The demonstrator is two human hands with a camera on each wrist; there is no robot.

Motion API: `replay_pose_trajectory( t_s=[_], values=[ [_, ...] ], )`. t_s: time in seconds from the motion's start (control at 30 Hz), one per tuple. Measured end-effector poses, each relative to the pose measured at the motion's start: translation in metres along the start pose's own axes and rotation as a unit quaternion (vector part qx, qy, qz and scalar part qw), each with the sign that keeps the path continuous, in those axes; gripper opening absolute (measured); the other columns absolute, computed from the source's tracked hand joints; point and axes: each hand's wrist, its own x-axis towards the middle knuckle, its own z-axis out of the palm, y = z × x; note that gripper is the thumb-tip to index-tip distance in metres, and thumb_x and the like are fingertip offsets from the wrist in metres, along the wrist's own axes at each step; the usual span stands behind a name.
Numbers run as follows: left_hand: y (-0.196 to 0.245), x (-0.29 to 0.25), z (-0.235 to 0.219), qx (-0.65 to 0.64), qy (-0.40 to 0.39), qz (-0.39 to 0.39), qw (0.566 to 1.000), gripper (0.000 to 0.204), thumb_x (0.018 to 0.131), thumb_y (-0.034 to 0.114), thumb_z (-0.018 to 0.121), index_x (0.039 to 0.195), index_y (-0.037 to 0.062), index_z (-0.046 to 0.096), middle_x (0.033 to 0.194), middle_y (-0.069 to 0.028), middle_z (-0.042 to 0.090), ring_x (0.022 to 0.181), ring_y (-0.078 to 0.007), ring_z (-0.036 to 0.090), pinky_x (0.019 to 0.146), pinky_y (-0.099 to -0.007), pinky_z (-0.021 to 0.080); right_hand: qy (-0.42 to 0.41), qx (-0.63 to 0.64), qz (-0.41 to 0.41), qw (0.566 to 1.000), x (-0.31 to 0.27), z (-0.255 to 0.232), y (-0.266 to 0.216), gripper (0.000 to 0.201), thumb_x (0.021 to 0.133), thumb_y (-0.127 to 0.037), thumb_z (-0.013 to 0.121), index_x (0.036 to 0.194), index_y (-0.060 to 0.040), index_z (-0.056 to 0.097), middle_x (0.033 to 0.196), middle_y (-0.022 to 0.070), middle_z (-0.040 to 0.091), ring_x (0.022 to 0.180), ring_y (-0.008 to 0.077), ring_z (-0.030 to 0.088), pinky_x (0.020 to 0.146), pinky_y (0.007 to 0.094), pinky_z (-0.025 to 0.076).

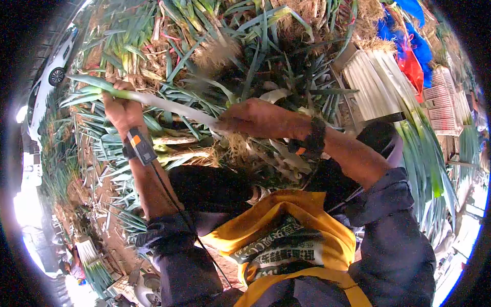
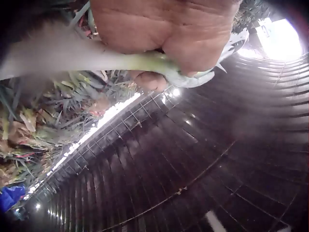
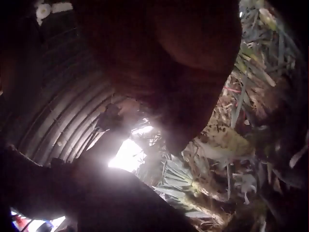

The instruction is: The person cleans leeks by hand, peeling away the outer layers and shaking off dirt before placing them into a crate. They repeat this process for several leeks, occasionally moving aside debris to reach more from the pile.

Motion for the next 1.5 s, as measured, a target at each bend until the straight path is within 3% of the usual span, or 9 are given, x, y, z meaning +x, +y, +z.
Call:
replay_pose_trajectory(
  t_s=[0.17, 0.53, 0.7, 0.8, 0.87, 1.03, 1.2, 1.33, 1.5],
  values=[
    [-0.009, 0.017, -0.046, 0.015, 0.068, -0.126, 0.99, 0.032, 0.109, 0.032, 0.047, 0.107, 0.0013, 0.054, 0.092, -0.0075, 0.053, 0.079, -0.0174, 0.051, 0.073, -0.0313, 0.051, 0.012, -0.127, -0.078, 0.989, 0.0, 0.005, -0.004, 0.023, 0.097, -0.023, 0.063, 0.111, -0.0051, 0.069, 0.091, 0.0147, 0.068, 0.078, 0.0326, 0.07, 0.07, 0.0435, 0.056],
    [-0.013, 0.036, -0.088, 0.039, 0.039, -0.043, 0.998, 0.03, 0.107, 0.035, 0.043, 0.103, 0.0088, 0.056, 0.085, -0.0009, 0.053, 0.072, -0.0146, 0.048, 0.065, -0.0276, 0.044, 0.046, -0.372, -0.045, 0.926, -0.096, -0.021, -0.079, 0.018, 0.083, -0.018, 0.071, 0.1, -0.0107, 0.067, 0.088, 0.0043, 0.061, 0.064, 0.0196, 0.065, 0.056, 0.0401, 0.054],
    [-0.007, 0.019, -0.048, 0.06, 0.111, -0.033, 0.992, 0.038, 0.107, 0.04, 0.043, 0.085, 0.0089, 0.05, 0.071, -0.0025, 0.046, 0.065, -0.0163, 0.045, 0.063, -0.0295, 0.042, -0.001, -0.322, 0.207, 0.924, -0.107, -0.041, -0.028, 0.026, 0.094, -0.025, 0.065, 0.111, -0.0061, 0.068, 0.106, 0.0128, 0.069, 0.097, 0.0357, 0.068, 0.076, 0.0455, 0.056],
    [0.0, 0.019, -0.046, 0.024, 0.096, -0.017, 0.995, 0.043, 0.109, 0.04, 0.039, 0.084, 0.0061, 0.049, 0.07, -0.0028, 0.045, 0.064, -0.0163, 0.045, 0.061, -0.0299, 0.042, 0.076, -0.257, 0.106, 0.958, -0.1, -0.033, -0.003, 0.041, 0.095, -0.03, 0.064, 0.129, -0.0064, 0.064, 0.117, 0.0191, 0.068, 0.107, 0.039, 0.066, 0.088, 0.046, 0.055],
    [0.001, 0.006, -0.033, -0.002, 0.061, 0.016, 0.998, 0.018, 0.102, 0.016, 0.047, 0.087, 0.0053, 0.046, 0.076, -0.0044, 0.047, 0.068, -0.016, 0.047, 0.066, -0.0301, 0.047, 0.081, -0.121, 0.155, 0.977, -0.079, -0.033, -0.01, 0.055, 0.095, -0.031, 0.068, 0.143, -0.0075, 0.055, 0.131, 0.023, 0.063, 0.116, 0.0375, 0.065, 0.097, 0.0435, 0.052],
    [0.011, 0.016, -0.051, -0.066, 0.043, 0.006, 0.997, 0.017, 0.097, 0.018, 0.049, 0.091, 0.0031, 0.047, 0.077, -0.0071, 0.049, 0.067, -0.0185, 0.048, 0.066, -0.0319, 0.047, 0.112, 0.205, 0.193, 0.953, -0.041, -0.014, -0.033, 0.08, 0.093, -0.025, 0.077, 0.158, -0.0125, 0.033, 0.146, 0.018, 0.056, 0.116, 0.0226, 0.065, 0.093, 0.0371, 0.054],
    [0.006, 0.016, -0.046, -0.143, 0.044, -0.032, 0.988, 0.022, 0.1, 0.021, 0.042, 0.089, 0.0029, 0.046, 0.077, -0.008, 0.049, 0.065, -0.0193, 0.049, 0.064, -0.0323, 0.048, 0.133, 0.443, 0.109, 0.88, 0.006, 0.01, -0.03, 0.088, 0.094, -0.021, 0.077, 0.161, -0.0097, 0.022, 0.128, 0.0089, 0.064, 0.093, 0.0169, 0.068, 0.081, 0.0314, 0.057],
    [0.005, 0.013, -0.046, -0.121, 0.07, -0.036, 0.99, 0.022, 0.101, 0.019, 0.041, 0.085, 0.0047, 0.046, 0.073, -0.0057, 0.047, 0.065, -0.0188, 0.049, 0.063, -0.031, 0.048, 0.173, 0.575, 0.131, 0.789, 0.021, 0.035, -0.031, 0.042, 0.1, -0.026, 0.069, 0.137, -0.0063, 0.061, 0.098, 0.0011, 0.066, 0.068, 0.0094, 0.062, 0.065, 0.0245, 0.052],
    [0.01, 0.018, -0.081, 0.026, 0.135, 0.002, 0.99, 0.013, 0.095, 0.013, 0.047, 0.085, 0.0068, 0.051, 0.073, -0.0022, 0.048, 0.067, -0.0175, 0.049, 0.067, -0.0297, 0.046, 0.057, 0.346, 0.315, 0.882, -0.06, 0.002, -0.062, 0.028, 0.105, -0.025, 0.06, 0.123, -0.0059, 0.07, 0.082, -0.0025, 0.064, 0.071, 0.0074, 0.06, 0.062, 0.0239, 0.047]
  ],
)
